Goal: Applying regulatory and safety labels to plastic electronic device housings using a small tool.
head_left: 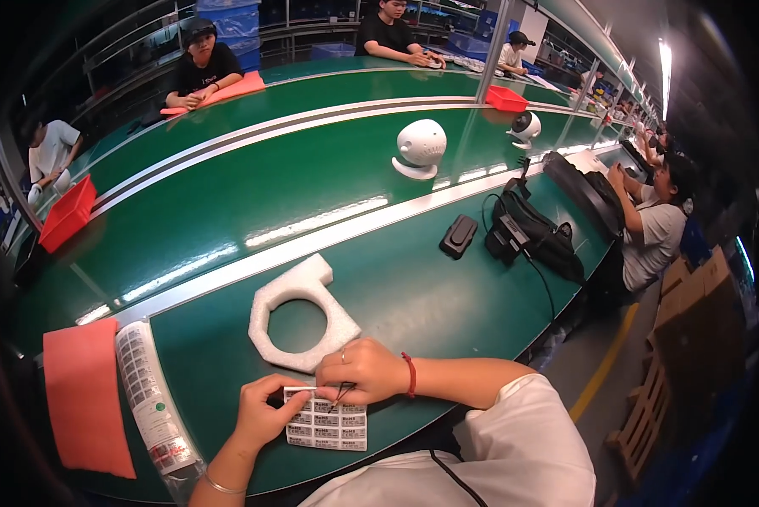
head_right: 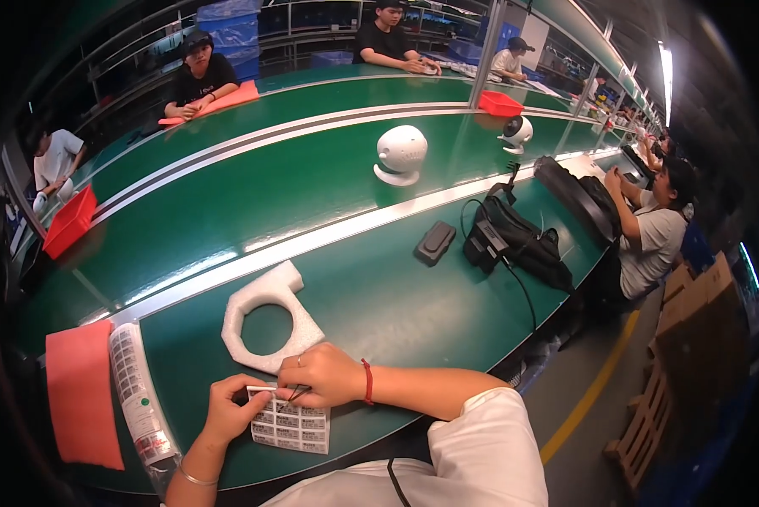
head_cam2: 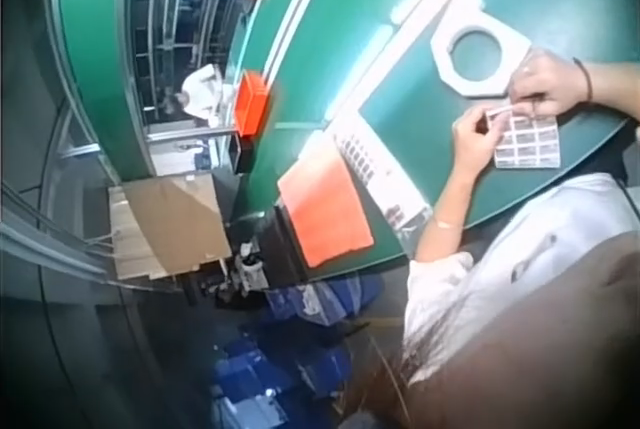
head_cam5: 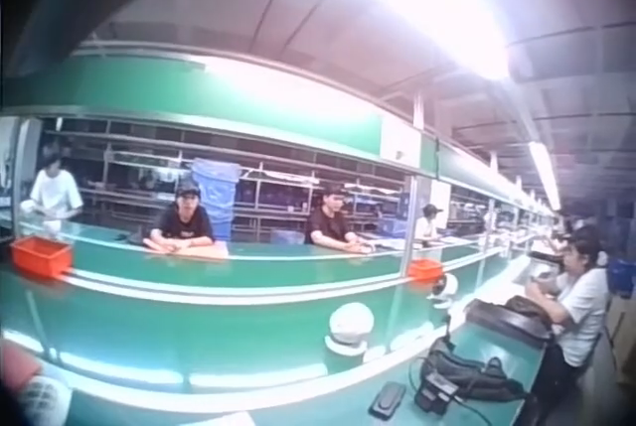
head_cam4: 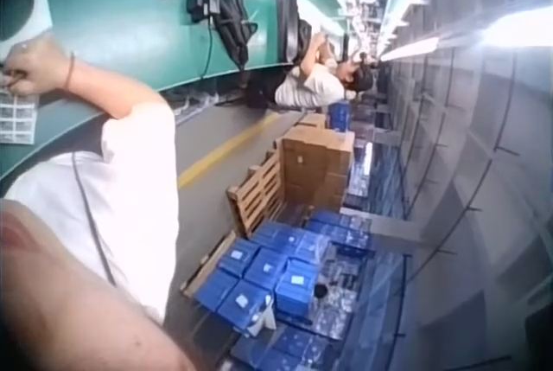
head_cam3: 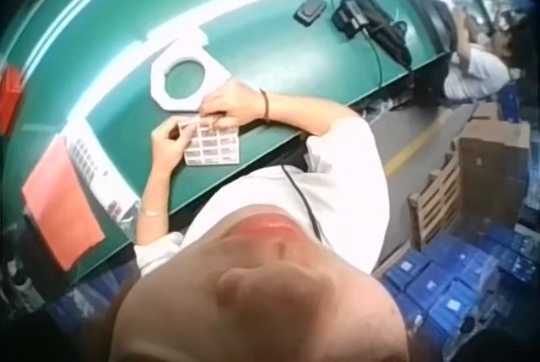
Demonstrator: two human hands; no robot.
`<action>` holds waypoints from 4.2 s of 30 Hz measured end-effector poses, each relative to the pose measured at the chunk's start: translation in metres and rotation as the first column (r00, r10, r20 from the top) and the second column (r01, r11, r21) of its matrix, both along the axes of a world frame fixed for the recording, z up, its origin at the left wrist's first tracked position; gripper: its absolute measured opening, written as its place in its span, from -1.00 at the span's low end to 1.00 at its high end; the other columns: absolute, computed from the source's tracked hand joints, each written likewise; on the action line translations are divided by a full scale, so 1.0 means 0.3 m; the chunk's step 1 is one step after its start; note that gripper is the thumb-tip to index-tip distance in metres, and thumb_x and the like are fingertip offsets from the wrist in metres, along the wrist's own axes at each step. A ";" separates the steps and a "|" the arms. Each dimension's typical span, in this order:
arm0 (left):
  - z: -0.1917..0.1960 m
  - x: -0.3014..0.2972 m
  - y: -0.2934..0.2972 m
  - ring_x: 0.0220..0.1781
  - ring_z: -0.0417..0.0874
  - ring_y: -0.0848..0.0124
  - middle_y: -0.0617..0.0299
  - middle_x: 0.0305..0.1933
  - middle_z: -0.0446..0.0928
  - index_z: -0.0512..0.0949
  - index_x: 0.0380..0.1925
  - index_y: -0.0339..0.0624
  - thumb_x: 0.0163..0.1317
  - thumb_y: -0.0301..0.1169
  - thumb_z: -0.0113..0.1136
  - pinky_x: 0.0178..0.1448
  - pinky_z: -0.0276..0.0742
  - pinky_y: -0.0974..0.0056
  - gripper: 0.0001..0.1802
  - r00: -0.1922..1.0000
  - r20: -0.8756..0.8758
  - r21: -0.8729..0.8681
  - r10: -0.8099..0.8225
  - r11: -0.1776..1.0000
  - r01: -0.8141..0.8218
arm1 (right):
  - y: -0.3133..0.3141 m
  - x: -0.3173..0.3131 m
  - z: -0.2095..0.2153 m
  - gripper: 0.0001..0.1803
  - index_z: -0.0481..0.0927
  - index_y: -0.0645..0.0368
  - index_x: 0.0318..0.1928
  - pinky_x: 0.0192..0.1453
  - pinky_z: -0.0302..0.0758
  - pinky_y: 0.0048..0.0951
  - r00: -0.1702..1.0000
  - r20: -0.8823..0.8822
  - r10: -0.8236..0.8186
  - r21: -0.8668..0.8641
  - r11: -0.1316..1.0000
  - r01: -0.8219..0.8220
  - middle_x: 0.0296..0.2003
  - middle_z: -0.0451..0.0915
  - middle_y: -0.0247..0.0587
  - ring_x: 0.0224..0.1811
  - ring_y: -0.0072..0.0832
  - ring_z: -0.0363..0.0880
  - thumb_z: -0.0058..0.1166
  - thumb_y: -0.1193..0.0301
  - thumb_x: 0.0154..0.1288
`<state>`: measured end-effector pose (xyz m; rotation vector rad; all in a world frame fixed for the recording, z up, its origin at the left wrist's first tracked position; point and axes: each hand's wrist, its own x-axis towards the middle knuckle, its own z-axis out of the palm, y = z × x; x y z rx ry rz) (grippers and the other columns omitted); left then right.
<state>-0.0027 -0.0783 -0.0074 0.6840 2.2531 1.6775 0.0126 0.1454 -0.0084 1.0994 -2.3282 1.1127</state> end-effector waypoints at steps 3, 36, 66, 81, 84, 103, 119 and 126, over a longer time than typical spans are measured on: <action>-0.011 -0.002 -0.018 -0.45 0.63 0.55 0.20 -0.45 0.63 0.65 -0.38 -0.27 0.05 -0.46 0.35 -0.38 0.52 0.45 -0.86 0.999 0.035 -0.030 0.015 0.999 -0.014 | -0.010 -0.011 0.024 -0.91 0.57 0.06 -0.45 -0.51 0.42 -0.42 1.000 -0.005 0.005 0.031 0.999 -0.005 -0.49 0.55 -0.38 -0.58 -0.37 0.51 0.21 0.38 0.10; -0.002 0.022 -0.021 -0.42 0.64 0.19 0.14 -0.39 0.62 0.64 -0.29 -0.10 0.10 -0.07 0.27 -0.34 0.54 0.20 -0.65 0.971 -0.217 -0.233 -0.103 0.971 0.051 | -0.015 -0.009 0.039 -0.92 0.60 0.23 -0.47 -0.42 0.54 -0.45 0.989 0.135 0.055 -0.010 0.999 -0.054 -0.53 0.61 -0.22 -0.51 -0.36 0.62 0.27 0.56 -0.01; 0.010 0.046 -0.025 -0.41 0.64 0.15 0.13 -0.40 0.62 0.57 -0.29 -0.07 0.24 -0.21 0.13 -0.36 0.52 0.17 -0.79 0.951 -0.297 -0.148 -0.083 0.988 0.040 | -0.039 0.002 0.046 -0.93 0.61 0.21 -0.46 -0.44 0.51 -0.46 0.986 0.158 0.061 -0.049 0.997 -0.054 -0.50 0.62 -0.26 -0.53 -0.38 0.58 0.25 0.51 0.04; -0.004 0.030 -0.026 -0.32 0.68 0.20 0.14 -0.30 0.63 0.58 -0.18 -0.08 0.25 -0.29 0.15 -0.26 0.58 0.23 -0.81 0.958 -0.215 -0.159 -0.192 0.974 0.159 | -0.026 0.000 0.013 -0.90 0.61 0.21 -0.48 -0.46 0.50 -0.42 0.972 0.211 0.106 -0.066 0.993 -0.094 -0.52 0.62 -0.21 -0.54 -0.35 0.58 0.25 0.47 0.08; -0.004 0.020 -0.019 -0.30 0.68 0.22 0.14 -0.29 0.64 0.60 -0.20 -0.09 0.24 -0.30 0.17 -0.25 0.57 0.24 -0.82 0.960 -0.221 -0.144 -0.171 0.979 0.142 | -0.024 -0.004 0.032 -0.90 0.61 0.20 -0.47 -0.46 0.50 -0.41 0.970 0.229 0.088 -0.024 0.996 -0.085 -0.51 0.62 -0.23 -0.53 -0.34 0.59 0.26 0.45 0.08; -0.012 0.033 -0.048 -0.28 0.54 0.65 0.30 -0.29 0.61 0.56 -0.15 -0.32 0.27 -0.39 0.18 -0.21 0.48 0.49 -0.77 0.965 0.262 0.269 0.000 0.960 -0.074 | 0.042 0.008 -0.005 -0.88 0.63 0.29 -0.36 -0.47 0.26 -0.66 0.644 0.654 0.397 -0.465 0.882 -0.072 -0.46 0.58 -0.42 -0.53 -0.77 0.35 0.15 0.47 0.26; 0.008 -0.052 -0.064 -0.27 0.59 0.61 0.29 -0.26 0.61 0.52 -0.18 -0.28 0.16 -0.45 0.30 -0.15 0.53 0.45 -0.75 0.911 0.388 0.364 0.139 0.885 -0.291 | 0.056 -0.039 0.035 -0.87 0.54 0.27 -0.30 -0.37 0.33 -0.70 0.780 0.624 -0.035 -0.579 0.651 0.492 -0.49 0.51 -0.47 -0.45 -0.78 0.38 0.06 0.44 0.34; 0.010 -0.097 -0.077 -0.18 0.56 0.58 0.20 -0.14 0.55 0.37 0.03 -0.25 0.18 -0.49 0.25 -0.12 0.49 0.49 -0.58 0.852 0.509 0.412 0.125 0.833 -0.368 | 0.112 -0.095 0.048 -0.82 0.50 0.19 -0.22 -0.55 0.17 -0.70 0.702 0.708 -0.080 -0.595 0.469 0.653 -0.59 0.39 -0.54 -0.63 -0.80 0.20 0.04 0.32 0.36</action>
